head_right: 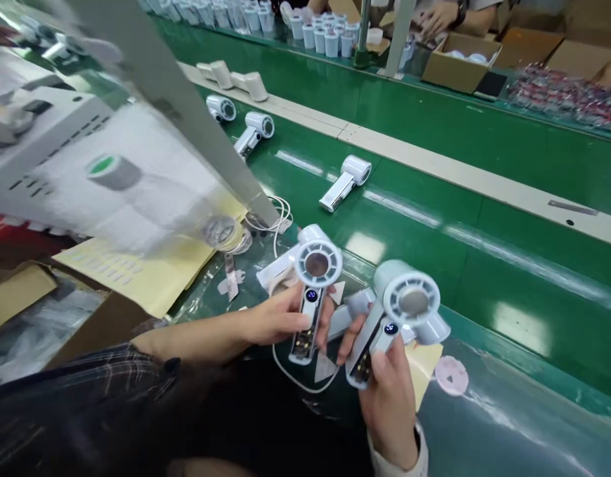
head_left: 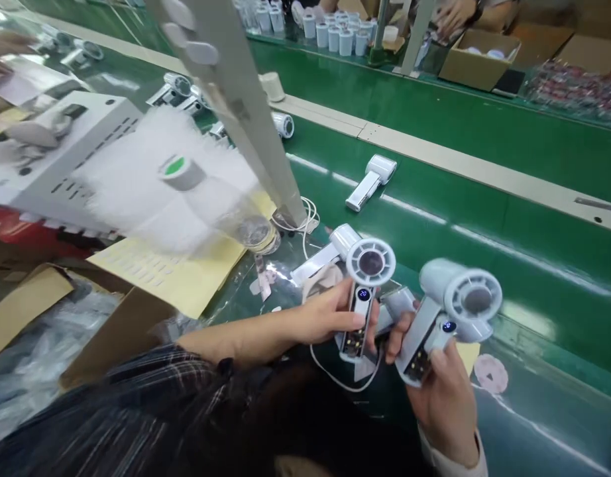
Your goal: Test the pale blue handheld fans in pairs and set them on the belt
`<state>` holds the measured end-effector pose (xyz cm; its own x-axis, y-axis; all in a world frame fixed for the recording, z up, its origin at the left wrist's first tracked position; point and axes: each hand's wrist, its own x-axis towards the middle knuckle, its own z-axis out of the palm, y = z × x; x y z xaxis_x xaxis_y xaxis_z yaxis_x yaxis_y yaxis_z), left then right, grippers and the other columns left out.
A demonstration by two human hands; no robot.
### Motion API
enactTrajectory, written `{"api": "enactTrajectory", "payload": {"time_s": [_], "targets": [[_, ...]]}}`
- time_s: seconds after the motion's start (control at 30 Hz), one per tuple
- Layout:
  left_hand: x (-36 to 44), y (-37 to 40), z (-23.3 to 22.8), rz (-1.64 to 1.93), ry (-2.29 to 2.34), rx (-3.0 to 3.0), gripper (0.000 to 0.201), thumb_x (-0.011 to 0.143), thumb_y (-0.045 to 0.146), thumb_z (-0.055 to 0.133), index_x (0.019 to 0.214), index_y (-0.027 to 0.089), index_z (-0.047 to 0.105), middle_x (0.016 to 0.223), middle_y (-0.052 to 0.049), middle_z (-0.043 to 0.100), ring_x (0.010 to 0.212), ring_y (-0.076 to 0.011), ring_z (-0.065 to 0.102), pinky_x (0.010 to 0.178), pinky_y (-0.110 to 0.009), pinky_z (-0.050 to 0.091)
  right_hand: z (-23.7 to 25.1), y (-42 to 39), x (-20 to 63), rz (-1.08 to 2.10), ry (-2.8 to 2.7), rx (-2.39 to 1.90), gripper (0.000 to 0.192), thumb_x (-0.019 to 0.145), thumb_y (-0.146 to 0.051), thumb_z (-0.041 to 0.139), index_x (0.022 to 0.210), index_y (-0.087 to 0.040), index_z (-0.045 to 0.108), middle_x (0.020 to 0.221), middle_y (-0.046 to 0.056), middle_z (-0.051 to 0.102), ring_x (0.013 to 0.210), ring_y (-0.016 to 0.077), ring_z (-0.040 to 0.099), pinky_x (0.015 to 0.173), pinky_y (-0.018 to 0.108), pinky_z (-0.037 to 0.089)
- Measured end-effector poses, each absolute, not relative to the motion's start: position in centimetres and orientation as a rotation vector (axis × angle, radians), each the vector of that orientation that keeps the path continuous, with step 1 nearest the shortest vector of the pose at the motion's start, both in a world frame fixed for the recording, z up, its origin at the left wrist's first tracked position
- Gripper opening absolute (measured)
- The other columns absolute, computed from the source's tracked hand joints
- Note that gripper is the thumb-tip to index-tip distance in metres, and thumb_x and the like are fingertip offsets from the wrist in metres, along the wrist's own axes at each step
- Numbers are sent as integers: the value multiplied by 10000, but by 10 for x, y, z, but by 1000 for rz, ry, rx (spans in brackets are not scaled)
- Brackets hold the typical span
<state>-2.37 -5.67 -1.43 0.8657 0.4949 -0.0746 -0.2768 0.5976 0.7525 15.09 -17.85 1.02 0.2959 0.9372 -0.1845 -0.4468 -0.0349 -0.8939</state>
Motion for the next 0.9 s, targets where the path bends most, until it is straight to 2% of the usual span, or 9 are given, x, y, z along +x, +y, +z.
{"api": "enactTrajectory", "payload": {"time_s": [0.13,0.3,0.43,0.53,0.6,0.67,0.77,0.9], "targets": [[-24,-56,-14,477,329,784,590,947,683,795,1160,213,511,887,24,611,662,-125,669,648,-274,578,17,-179,149,1197,-543,-1064,399,987,-629,706,1138,-261,743,852,28,648,585,153,593,499,287,513],[-25,-54,2,464,203,977,505,1003,633,762,1094,198,521,896,3,632,760,-139,704,820,-342,653,19,-182,151,1181,-642,-1082,325,974,-534,758,1128,-248,765,901,47,717,642,174,668,576,316,601],[-24,-54,7,575,226,1101,627,908,738,814,1039,195,529,813,22,620,732,-153,695,865,-392,653,13,-177,146,1003,-609,-1136,313,890,-486,827,991,-204,734,829,28,698,603,148,627,544,276,555],[-15,-47,0,619,313,1146,787,768,841,866,1066,198,526,822,-7,679,772,-188,725,792,-349,617,8,-168,139,863,-544,-1116,374,824,-485,859,1028,-214,702,853,10,711,617,143,633,543,264,542],[-9,-43,-7,633,323,1137,861,712,835,906,1144,210,500,905,-6,703,764,-184,727,758,-340,607,5,-168,132,790,-542,-1077,438,815,-543,830,1080,-229,679,864,-6,702,632,145,632,553,270,546],[-3,-42,-13,646,314,1119,881,693,787,943,1180,223,475,968,12,694,731,-164,717,754,-347,610,1,-177,123,741,-544,-1065,454,804,-562,815,1073,-229,660,862,-10,691,639,146,632,558,275,545],[1,-44,-18,650,297,1095,840,710,734,952,1152,230,445,950,36,681,683,-147,700,753,-350,602,-3,-196,111,719,-539,-1097,367,832,-498,805,1003,-210,653,846,5,689,625,146,625,545,278,532],[4,-46,-18,585,244,1084,798,750,736,920,1159,221,467,954,-18,742,757,-223,764,780,-387,597,-2,-218,107,706,-527,-1137,324,884,-466,765,1048,-204,670,862,21,698,631,161,625,544,296,533]]}}
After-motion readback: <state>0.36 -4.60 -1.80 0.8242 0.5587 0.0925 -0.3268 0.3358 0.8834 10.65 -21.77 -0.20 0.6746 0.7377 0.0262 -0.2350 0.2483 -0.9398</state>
